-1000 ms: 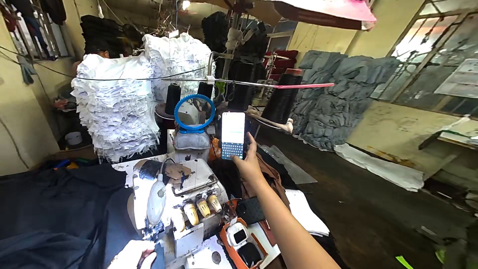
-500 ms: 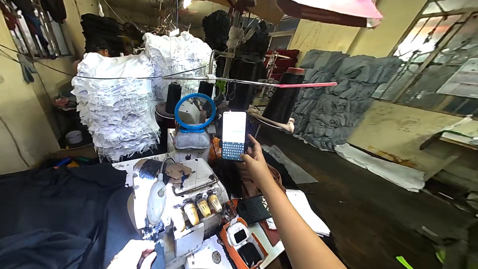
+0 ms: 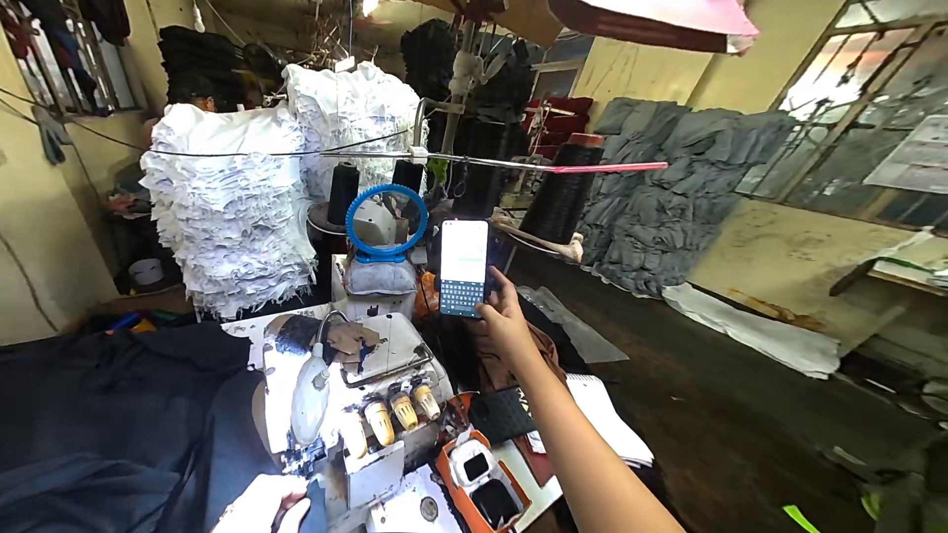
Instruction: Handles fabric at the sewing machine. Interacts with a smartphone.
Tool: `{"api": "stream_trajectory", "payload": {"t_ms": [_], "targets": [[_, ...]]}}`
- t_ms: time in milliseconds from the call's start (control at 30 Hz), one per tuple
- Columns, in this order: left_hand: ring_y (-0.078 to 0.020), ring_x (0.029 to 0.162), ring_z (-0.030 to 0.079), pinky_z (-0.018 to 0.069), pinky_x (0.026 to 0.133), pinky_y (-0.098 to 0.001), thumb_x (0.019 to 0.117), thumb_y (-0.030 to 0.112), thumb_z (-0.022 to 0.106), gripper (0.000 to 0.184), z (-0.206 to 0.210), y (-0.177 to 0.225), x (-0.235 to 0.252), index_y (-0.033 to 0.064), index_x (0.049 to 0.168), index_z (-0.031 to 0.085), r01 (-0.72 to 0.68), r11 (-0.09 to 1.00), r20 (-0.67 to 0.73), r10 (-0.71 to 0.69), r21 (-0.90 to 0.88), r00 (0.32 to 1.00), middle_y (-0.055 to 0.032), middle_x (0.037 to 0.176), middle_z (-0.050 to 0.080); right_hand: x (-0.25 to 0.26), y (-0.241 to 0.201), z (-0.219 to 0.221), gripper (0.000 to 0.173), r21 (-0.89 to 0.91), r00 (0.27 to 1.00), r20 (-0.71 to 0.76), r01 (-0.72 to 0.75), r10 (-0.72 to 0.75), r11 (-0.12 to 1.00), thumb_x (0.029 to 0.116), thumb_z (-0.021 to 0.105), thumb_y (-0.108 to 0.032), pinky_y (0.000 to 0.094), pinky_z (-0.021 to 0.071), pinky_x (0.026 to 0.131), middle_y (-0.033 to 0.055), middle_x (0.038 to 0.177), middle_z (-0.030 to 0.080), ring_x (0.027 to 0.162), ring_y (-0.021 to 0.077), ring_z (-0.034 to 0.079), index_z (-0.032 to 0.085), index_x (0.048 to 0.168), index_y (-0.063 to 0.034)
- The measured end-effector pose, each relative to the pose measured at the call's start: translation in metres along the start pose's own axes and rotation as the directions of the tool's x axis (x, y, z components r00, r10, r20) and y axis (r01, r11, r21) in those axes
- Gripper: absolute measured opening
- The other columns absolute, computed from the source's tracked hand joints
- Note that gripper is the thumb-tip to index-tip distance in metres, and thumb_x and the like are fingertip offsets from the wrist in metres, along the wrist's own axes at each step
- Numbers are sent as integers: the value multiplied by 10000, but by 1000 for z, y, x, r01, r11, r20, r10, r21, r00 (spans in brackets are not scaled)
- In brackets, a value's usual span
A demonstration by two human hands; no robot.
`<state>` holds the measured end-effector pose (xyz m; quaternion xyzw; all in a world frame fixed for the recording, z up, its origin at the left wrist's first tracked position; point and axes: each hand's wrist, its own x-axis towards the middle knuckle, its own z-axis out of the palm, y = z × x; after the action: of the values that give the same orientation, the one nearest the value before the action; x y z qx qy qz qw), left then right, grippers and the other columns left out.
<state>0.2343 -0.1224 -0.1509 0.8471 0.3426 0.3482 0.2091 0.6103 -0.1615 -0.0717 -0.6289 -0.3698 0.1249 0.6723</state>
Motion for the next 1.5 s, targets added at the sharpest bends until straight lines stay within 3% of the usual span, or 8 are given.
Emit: {"api": "stream_trajectory", "payload": {"t_ms": [200,267,333,567,867,1033,1267,1500], "targets": [[-272,998,719,548,910,-402,1042,214,573,247,2,-4,-1,39,1078,744,-14,1000,-8,14,-2,1000,-151,1065,748,0,0,2,716,-11,1000,-19,16,-16,1000,983,490,62,381,566,852,164,1395,563,1077,210,663,234,1610,-169],[-278,1001,718,547,909,-404,1041,213,576,247,2,-3,0,38,1079,745,-14,1000,-10,14,-5,1000,-158,1066,748,0,-2,4,794,-85,999,-27,44,-46,995,959,551,36,426,537,955,179,1528,445,1201,244,614,179,1632,-160],[-278,996,721,550,912,-404,1038,208,581,241,1,-2,0,35,1074,744,-16,1000,-12,16,-5,1000,-160,1061,749,0,-4,12,887,-179,993,-82,69,-85,981,930,674,-45,490,529,967,202,1524,446,1213,292,610,160,1641,-176],[-269,996,718,549,906,-389,1041,210,575,241,3,-4,-1,40,1075,743,-10,1000,-14,10,-7,1000,-149,1066,749,6,-12,38,1083,-430,968,-210,32,-134,902,843,831,-164,629,508,929,227,1576,374,1222,403,597,114,1653,-205],[-264,994,721,549,915,-393,1041,213,584,240,2,-4,-1,38,1073,744,-22,1000,-27,22,-14,999,-148,1060,752,4,-14,41,1186,-520,965,-225,0,-137,854,791,889,-183,629,527,892,268,1521,401,1151,441,622,76,1655,-204],[-271,1002,720,546,923,-396,1042,213,580,243,3,-3,-1,39,1080,745,-13,1000,-19,13,-8,1000,-149,1065,751,5,-10,39,1180,-512,966,-199,44,-168,858,800,866,-118,617,516,928,276,1526,389,1204,431,597,59,1657,-186],[-280,1001,720,546,919,-408,1036,210,584,243,2,-3,-1,33,1079,745,-8,1000,-15,8,-5,1000,-155,1065,750,7,-1,30,941,-294,972,-167,112,-166,949,912,643,-28,521,522,981,197,1611,339,1246,296,607,78,1651,-167],[-269,998,721,545,917,-389,1039,207,583,235,2,-4,-1,40,1083,742,-19,1000,-21,19,-2,1000,-149,1064,751,3,-5,26,911,-267,983,-130,93,-132,959,937,651,-68,515,516,994,192,1593,371,1251,294,603,93,1648,-175]]}}
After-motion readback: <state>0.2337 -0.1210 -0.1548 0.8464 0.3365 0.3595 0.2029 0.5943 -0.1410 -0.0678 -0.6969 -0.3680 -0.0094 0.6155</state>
